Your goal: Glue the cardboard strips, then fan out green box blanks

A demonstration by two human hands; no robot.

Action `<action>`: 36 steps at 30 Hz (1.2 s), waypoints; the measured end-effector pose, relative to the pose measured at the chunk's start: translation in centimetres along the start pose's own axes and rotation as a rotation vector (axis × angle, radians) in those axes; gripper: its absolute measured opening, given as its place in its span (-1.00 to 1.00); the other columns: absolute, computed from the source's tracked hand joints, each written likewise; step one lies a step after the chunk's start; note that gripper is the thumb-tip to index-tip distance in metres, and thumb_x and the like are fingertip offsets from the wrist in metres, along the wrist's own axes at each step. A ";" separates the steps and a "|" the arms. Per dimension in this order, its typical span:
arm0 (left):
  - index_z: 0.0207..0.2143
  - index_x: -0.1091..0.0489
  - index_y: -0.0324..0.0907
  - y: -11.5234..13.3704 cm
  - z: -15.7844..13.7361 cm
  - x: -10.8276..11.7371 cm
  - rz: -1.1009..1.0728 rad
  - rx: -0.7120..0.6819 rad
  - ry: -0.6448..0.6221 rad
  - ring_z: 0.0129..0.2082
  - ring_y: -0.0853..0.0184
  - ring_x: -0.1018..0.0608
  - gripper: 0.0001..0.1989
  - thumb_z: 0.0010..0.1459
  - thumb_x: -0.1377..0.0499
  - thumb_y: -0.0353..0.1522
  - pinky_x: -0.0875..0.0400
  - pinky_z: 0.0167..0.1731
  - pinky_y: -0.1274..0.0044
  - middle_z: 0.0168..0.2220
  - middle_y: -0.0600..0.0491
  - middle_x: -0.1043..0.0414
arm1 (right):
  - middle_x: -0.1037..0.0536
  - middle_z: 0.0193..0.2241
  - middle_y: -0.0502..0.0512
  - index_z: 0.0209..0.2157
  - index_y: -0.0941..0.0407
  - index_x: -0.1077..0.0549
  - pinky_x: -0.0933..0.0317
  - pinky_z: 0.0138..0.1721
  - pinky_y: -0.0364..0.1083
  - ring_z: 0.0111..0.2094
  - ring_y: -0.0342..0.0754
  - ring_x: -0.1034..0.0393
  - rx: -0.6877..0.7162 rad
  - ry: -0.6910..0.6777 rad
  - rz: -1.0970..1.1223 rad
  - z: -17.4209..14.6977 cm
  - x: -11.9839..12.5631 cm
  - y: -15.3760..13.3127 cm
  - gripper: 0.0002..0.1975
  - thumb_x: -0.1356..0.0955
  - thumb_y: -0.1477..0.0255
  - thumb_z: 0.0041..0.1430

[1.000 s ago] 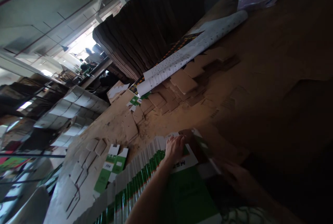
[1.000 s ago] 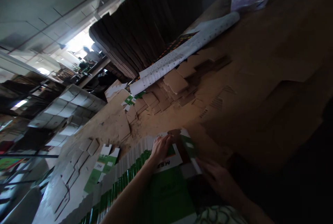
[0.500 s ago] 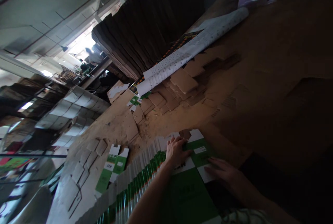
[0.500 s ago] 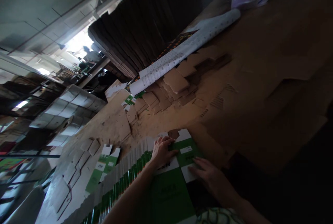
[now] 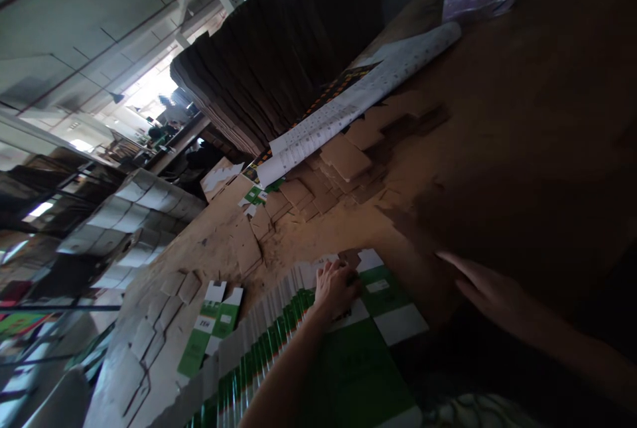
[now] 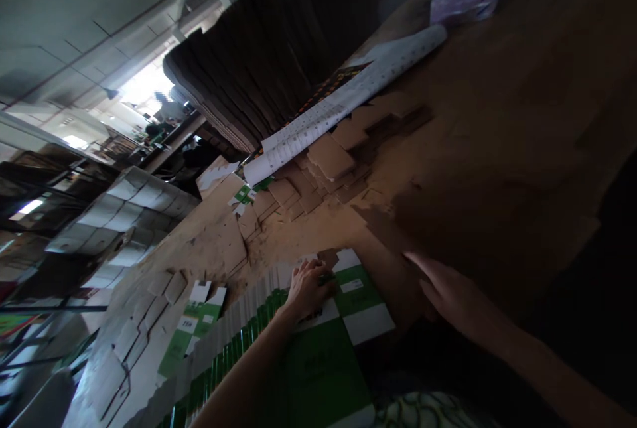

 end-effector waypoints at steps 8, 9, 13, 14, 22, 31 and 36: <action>0.33 0.09 -0.09 -1.9 0.0 5.1 -0.189 0.270 0.368 0.29 0.09 -0.13 -0.35 0.27 -0.03 -0.17 -0.10 0.19 0.23 0.32 -0.13 -0.02 | -0.48 0.10 0.25 0.15 0.12 -0.35 -0.28 0.09 0.09 0.13 0.16 -0.34 -0.173 -0.182 0.531 -2.1 -5.8 -8.0 -0.37 -0.20 0.10 0.14; 0.31 0.04 -0.06 -1.2 0.1 5.3 -0.124 0.234 0.369 0.30 0.06 -0.09 -0.33 0.22 -0.11 -0.17 -0.05 0.21 0.18 0.33 -0.12 0.00 | -0.50 0.07 0.25 0.15 0.12 -0.35 -0.29 0.08 0.09 0.13 0.15 -0.34 -0.203 -0.244 0.582 -2.8 -7.4 -8.5 -0.36 -0.21 0.07 0.13; -0.03 -0.43 0.00 2.3 0.7 2.4 0.050 -0.061 0.140 0.29 0.09 -0.11 -0.74 0.22 -0.14 -0.32 0.01 0.22 0.16 0.27 0.04 -0.18 | -0.64 -0.20 0.23 -0.16 0.12 -0.55 -0.38 -0.07 0.07 -0.07 0.19 -0.50 -0.305 -0.535 0.628 -5.9 -12.2 -7.5 -0.43 -0.29 -0.03 -0.01; -0.13 -0.48 -0.01 2.5 0.7 1.7 0.059 -0.088 0.105 0.27 0.11 -0.14 -0.80 0.23 -0.12 -0.35 -0.02 0.20 0.17 0.24 0.08 -0.24 | -0.65 -0.34 0.23 -0.30 0.12 -0.57 -0.42 -0.18 0.07 -0.20 0.19 -0.55 -0.374 -0.581 0.607 -6.6 -12.6 -6.0 -0.46 -0.29 -0.06 -0.03; -0.15 -0.49 -0.06 0.9 0.4 1.2 0.032 -0.028 0.044 -0.12 0.23 -0.48 -0.71 0.32 0.03 -0.32 -0.29 -0.03 0.40 -0.13 0.06 -0.56 | -0.66 -0.40 0.23 -0.46 0.04 -0.52 -0.43 -0.22 0.11 -0.27 0.24 -0.56 -0.413 -0.020 0.339 -4.6 -4.7 2.1 -0.66 -0.30 0.08 -0.03; -0.02 -0.46 0.02 0.2 0.2 0.2 0.019 -0.031 0.000 -0.05 0.16 -0.45 -0.65 0.15 -0.15 -0.16 -0.29 -0.01 0.35 -0.05 0.07 -0.49 | -0.37 0.18 0.32 0.06 0.12 -0.49 -0.21 0.13 0.13 0.18 0.13 -0.27 0.194 -0.304 0.188 -4.4 -13.7 -3.2 -0.52 -0.19 0.26 0.22; 0.05 -0.41 -0.01 0.0 0.2 -0.4 0.038 -0.031 -0.019 -0.01 0.13 -0.41 -0.60 0.15 -0.18 -0.19 -0.26 0.01 0.30 -0.02 0.03 -0.45 | -0.46 0.12 0.18 0.03 -0.07 -0.50 -0.27 0.07 0.17 0.11 0.14 -0.37 0.229 -0.268 0.087 -3.9 -11.9 -2.9 -0.60 -0.25 0.29 0.18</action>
Point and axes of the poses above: each hand's wrist, its own z-axis towards the middle knuckle, its own x-axis out of the back of the hand, y = z × x, the point moved 9 cm from there along z, towards the middle knuckle
